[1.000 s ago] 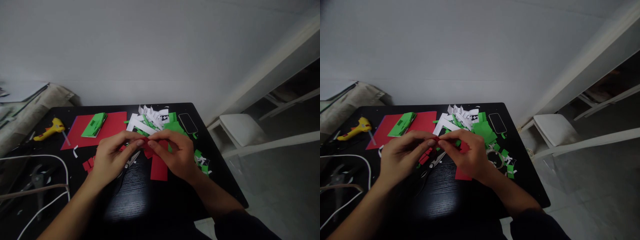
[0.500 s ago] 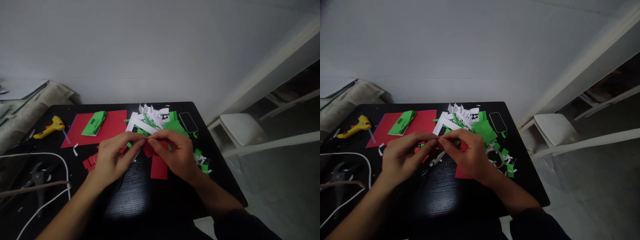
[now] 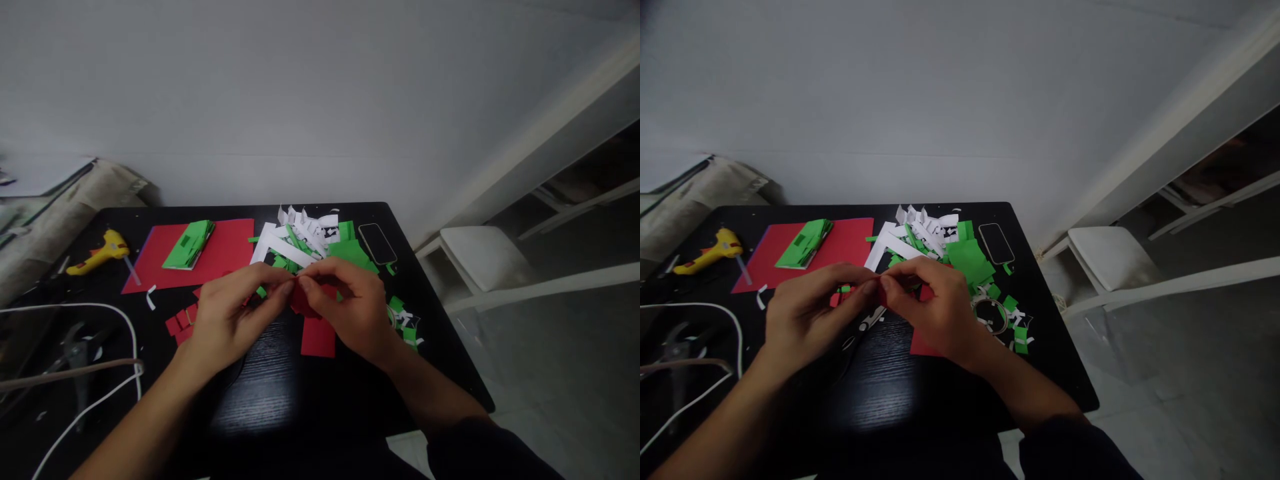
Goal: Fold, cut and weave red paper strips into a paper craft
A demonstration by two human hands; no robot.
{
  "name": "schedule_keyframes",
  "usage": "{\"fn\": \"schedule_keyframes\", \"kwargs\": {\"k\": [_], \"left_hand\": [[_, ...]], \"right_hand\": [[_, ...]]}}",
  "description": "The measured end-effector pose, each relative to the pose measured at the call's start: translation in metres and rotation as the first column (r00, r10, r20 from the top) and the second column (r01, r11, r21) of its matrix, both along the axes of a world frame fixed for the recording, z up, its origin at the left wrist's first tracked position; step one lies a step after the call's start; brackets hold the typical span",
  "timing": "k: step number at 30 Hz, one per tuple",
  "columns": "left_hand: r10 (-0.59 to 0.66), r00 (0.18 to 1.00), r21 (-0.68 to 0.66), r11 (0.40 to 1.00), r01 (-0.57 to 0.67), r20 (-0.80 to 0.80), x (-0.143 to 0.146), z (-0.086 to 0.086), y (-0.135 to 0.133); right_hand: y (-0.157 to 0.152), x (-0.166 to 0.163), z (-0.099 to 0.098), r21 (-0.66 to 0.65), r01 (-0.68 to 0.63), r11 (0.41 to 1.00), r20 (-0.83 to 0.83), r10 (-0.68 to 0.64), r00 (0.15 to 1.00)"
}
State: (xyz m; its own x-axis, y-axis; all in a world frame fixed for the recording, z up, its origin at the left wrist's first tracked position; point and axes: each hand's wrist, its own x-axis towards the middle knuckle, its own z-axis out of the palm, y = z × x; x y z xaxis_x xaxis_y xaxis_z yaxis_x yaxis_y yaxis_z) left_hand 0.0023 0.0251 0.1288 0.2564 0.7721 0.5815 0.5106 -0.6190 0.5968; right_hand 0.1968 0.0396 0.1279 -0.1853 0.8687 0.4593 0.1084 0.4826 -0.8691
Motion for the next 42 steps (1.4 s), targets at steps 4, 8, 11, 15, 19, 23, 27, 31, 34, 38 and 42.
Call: {"fn": "schedule_keyframes", "kwargs": {"k": [4, 8, 11, 15, 19, 23, 27, 31, 34, 38, 42], "left_hand": [[-0.004, 1.000, -0.001, 1.000, 0.004, -0.011, 0.002, 0.000, 0.000], [-0.004, 1.000, -0.015, 1.000, 0.003, -0.025, 0.001, 0.000, 0.000], [0.000, 1.000, -0.022, 1.000, -0.001, -0.009, -0.001, 0.000, 0.000], [-0.004, 1.000, -0.032, 0.999, 0.004, -0.011, -0.002, 0.001, 0.001], [0.002, 1.000, -0.034, 0.999, -0.003, -0.031, 0.000, 0.002, 0.001], [-0.009, 1.000, -0.063, 0.998, 0.007, -0.030, 0.001, 0.000, 0.001], [-0.017, 0.999, -0.084, 0.996, 0.019, 0.029, 0.000, -0.001, 0.002], [0.024, 0.982, -0.171, 0.985, 0.009, 0.188, 0.000, -0.002, 0.004], [0.051, 0.954, -0.239, 0.971, 0.022, 0.295, 0.002, -0.002, 0.005], [0.057, 0.935, -0.252, 0.967, 0.035, 0.351, 0.004, -0.003, 0.007], [0.067, 0.939, -0.256, 0.966, 0.023, 0.336, 0.003, -0.004, 0.008]], "right_hand": [[0.001, -0.001, -0.002, 0.017, 0.004, 1.000, 0.004, -0.005, 1.000], [0.002, -0.001, -0.002, 0.026, 0.006, 1.000, -0.002, -0.006, 1.000], [0.002, 0.000, -0.001, -0.060, -0.056, 0.997, -0.064, 0.052, 0.997], [0.004, 0.000, 0.000, -0.146, -0.108, 0.983, -0.121, 0.091, 0.989], [0.005, 0.000, -0.005, -0.061, -0.063, 0.996, -0.073, 0.059, 0.996], [0.006, -0.002, -0.009, 0.067, -0.005, 0.998, -0.005, 0.005, 1.000], [0.005, -0.002, -0.005, 0.066, 0.017, 0.998, -0.002, -0.017, 1.000], [0.003, 0.000, 0.001, -0.021, -0.076, 0.997, -0.092, 0.073, 0.993], [0.002, 0.002, 0.004, 0.000, -0.123, 0.992, -0.123, 0.123, 0.985], [0.002, 0.003, 0.005, 0.159, -0.086, 0.984, -0.068, 0.098, 0.993], [0.003, 0.003, 0.003, 0.212, -0.061, 0.975, -0.021, 0.067, 0.998]]}}
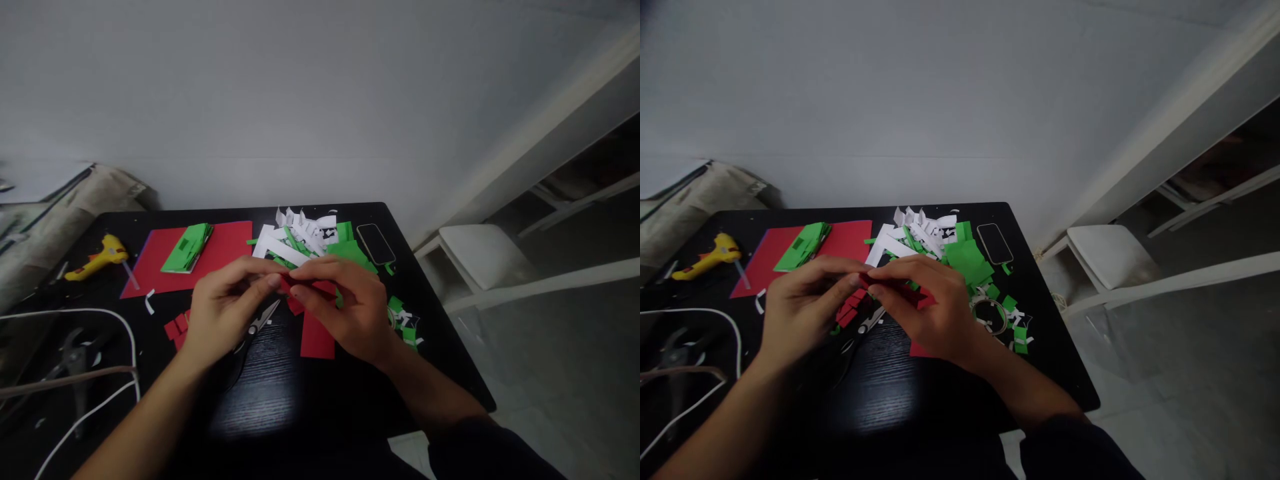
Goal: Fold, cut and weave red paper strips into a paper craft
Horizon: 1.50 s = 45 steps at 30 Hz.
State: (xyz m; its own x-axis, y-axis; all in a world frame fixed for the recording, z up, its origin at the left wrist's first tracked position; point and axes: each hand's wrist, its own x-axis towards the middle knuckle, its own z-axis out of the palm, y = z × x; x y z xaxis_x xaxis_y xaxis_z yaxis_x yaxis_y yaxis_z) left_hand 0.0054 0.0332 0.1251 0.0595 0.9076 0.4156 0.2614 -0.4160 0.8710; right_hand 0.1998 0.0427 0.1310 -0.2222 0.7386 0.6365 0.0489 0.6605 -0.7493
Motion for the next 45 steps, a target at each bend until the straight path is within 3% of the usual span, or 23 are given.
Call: {"fn": "schedule_keyframes", "kwargs": {"k": [7, 12, 17, 27, 36, 42, 45], "left_hand": [[0.040, 0.999, -0.014, 0.999, -0.040, 0.023, -0.003, -0.001, 0.001], [-0.026, 0.991, -0.062, 0.998, 0.034, 0.129, -0.003, -0.001, 0.005], [-0.067, 0.975, -0.093, 0.992, 0.089, 0.211, -0.001, -0.001, 0.008], [-0.161, 0.885, -0.272, 0.914, 0.301, 0.437, 0.003, -0.001, 0.010], [-0.132, 0.889, -0.264, 0.927, 0.268, 0.439, 0.003, -0.004, 0.011], [-0.052, 0.926, -0.253, 0.955, 0.155, 0.373, 0.004, -0.007, 0.011], [-0.045, 0.923, -0.275, 0.948, 0.160, 0.382, 0.004, -0.008, 0.013]], "right_hand": [[-0.001, 0.001, 0.003, -0.109, -0.047, 0.993, -0.015, 0.046, 0.999], [-0.003, 0.000, 0.003, -0.230, -0.123, 0.965, -0.084, 0.106, 0.991], [-0.004, 0.000, -0.001, -0.260, -0.165, 0.951, -0.117, 0.139, 0.983], [-0.005, -0.003, -0.004, -0.308, -0.217, 0.926, -0.154, 0.177, 0.972], [-0.003, -0.003, -0.004, -0.299, -0.183, 0.937, -0.129, 0.150, 0.980], [0.008, 0.000, -0.006, -0.284, -0.242, 0.928, -0.039, 0.241, 0.970], [0.015, 0.002, -0.009, -0.286, -0.235, 0.929, 0.015, 0.249, 0.968]]}}
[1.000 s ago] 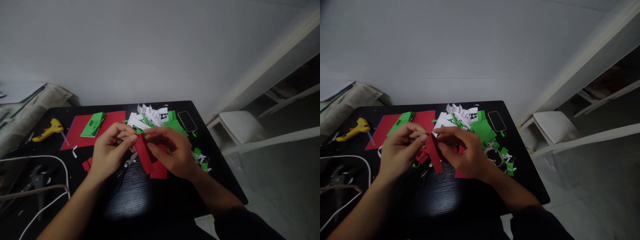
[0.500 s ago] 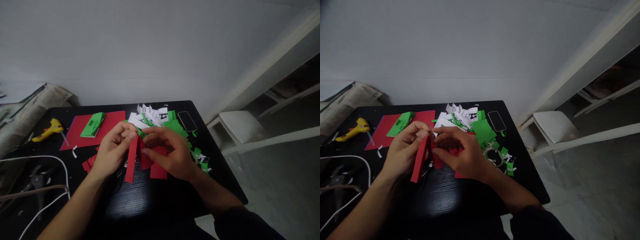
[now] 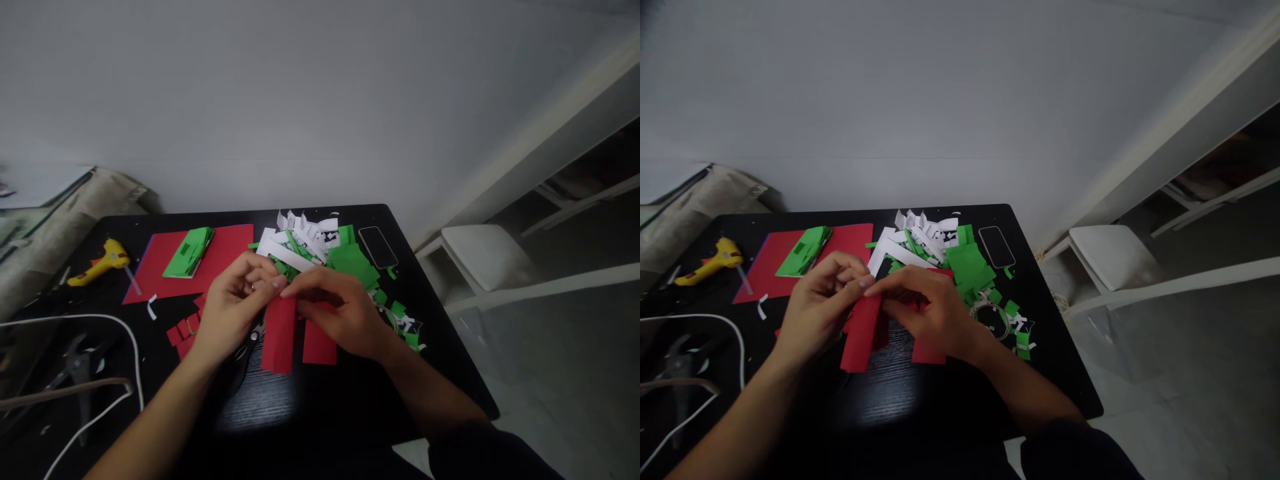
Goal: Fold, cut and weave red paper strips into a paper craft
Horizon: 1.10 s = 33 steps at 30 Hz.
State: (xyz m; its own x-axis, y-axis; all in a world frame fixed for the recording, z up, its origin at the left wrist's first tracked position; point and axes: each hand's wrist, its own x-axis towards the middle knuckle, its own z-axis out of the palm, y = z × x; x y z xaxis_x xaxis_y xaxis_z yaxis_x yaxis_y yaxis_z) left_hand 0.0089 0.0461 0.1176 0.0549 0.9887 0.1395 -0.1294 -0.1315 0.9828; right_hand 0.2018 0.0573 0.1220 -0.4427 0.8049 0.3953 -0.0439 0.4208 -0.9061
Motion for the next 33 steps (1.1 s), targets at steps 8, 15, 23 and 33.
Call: {"fn": "schedule_keyframes", "kwargs": {"k": [8, 15, 23, 33], "left_hand": [[0.009, 1.000, -0.059, 0.998, -0.008, 0.022, -0.001, -0.004, 0.002], [0.083, 0.996, -0.053, 0.995, -0.082, 0.024, 0.002, -0.002, -0.002], [0.041, 0.997, 0.126, 0.991, -0.033, -0.067, -0.011, -0.002, -0.006], [0.056, 0.943, 0.339, 0.939, 0.062, -0.327, -0.009, -0.003, -0.005]], "right_hand": [[0.007, -0.001, -0.009, -0.086, -0.022, 0.996, -0.077, 0.015, 0.997], [0.006, -0.003, -0.011, -0.113, -0.040, 0.993, -0.153, 0.022, 0.988], [0.005, -0.001, -0.008, -0.147, 0.028, 0.989, -0.163, -0.052, 0.985], [0.002, -0.005, -0.008, -0.165, 0.195, 0.967, -0.172, -0.223, 0.959]]}}
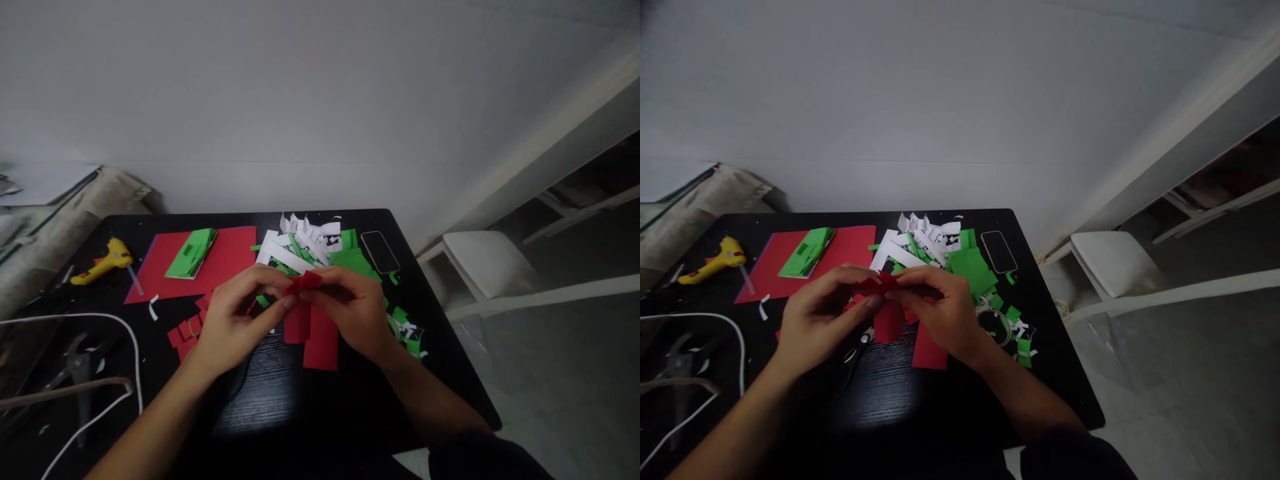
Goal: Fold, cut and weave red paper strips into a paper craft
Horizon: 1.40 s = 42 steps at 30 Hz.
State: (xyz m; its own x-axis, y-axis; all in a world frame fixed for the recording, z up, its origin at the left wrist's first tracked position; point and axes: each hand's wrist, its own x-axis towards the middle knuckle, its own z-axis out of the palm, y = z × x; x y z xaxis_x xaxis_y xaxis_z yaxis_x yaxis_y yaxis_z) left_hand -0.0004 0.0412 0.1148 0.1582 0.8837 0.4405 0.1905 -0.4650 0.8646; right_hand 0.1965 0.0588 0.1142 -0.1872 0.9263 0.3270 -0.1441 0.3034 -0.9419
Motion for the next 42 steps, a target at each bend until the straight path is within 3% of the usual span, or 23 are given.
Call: {"fn": "schedule_keyframes", "kwargs": {"k": [7, 20, 28, 36, 42], "left_hand": [[0.157, 0.988, -0.011, 0.988, -0.157, -0.006, 0.006, -0.005, -0.002], [0.231, 0.969, -0.091, 0.971, -0.223, 0.086, 0.016, -0.009, -0.005], [0.213, 0.959, -0.100, 0.975, -0.197, 0.187, 0.020, -0.007, -0.003], [0.225, 0.967, -0.083, 0.973, -0.216, 0.119, 0.016, -0.006, -0.003], [0.121, 0.985, -0.167, 0.981, -0.100, 0.119, 0.012, 0.006, -0.003]], "right_hand": [[0.001, -0.003, -0.005, -0.038, 0.048, 0.998, 0.028, -0.047, 0.998], [-0.004, -0.004, -0.002, -0.076, 0.065, 0.995, 0.000, -0.065, 0.998], [-0.005, -0.006, -0.001, -0.017, 0.126, 0.992, 0.063, -0.125, 0.990], [-0.003, 0.000, -0.002, 0.056, -0.004, 0.998, 0.132, -0.003, 0.991], [-0.003, 0.002, 0.003, 0.031, -0.045, 0.999, 0.080, 0.042, 0.996]]}}
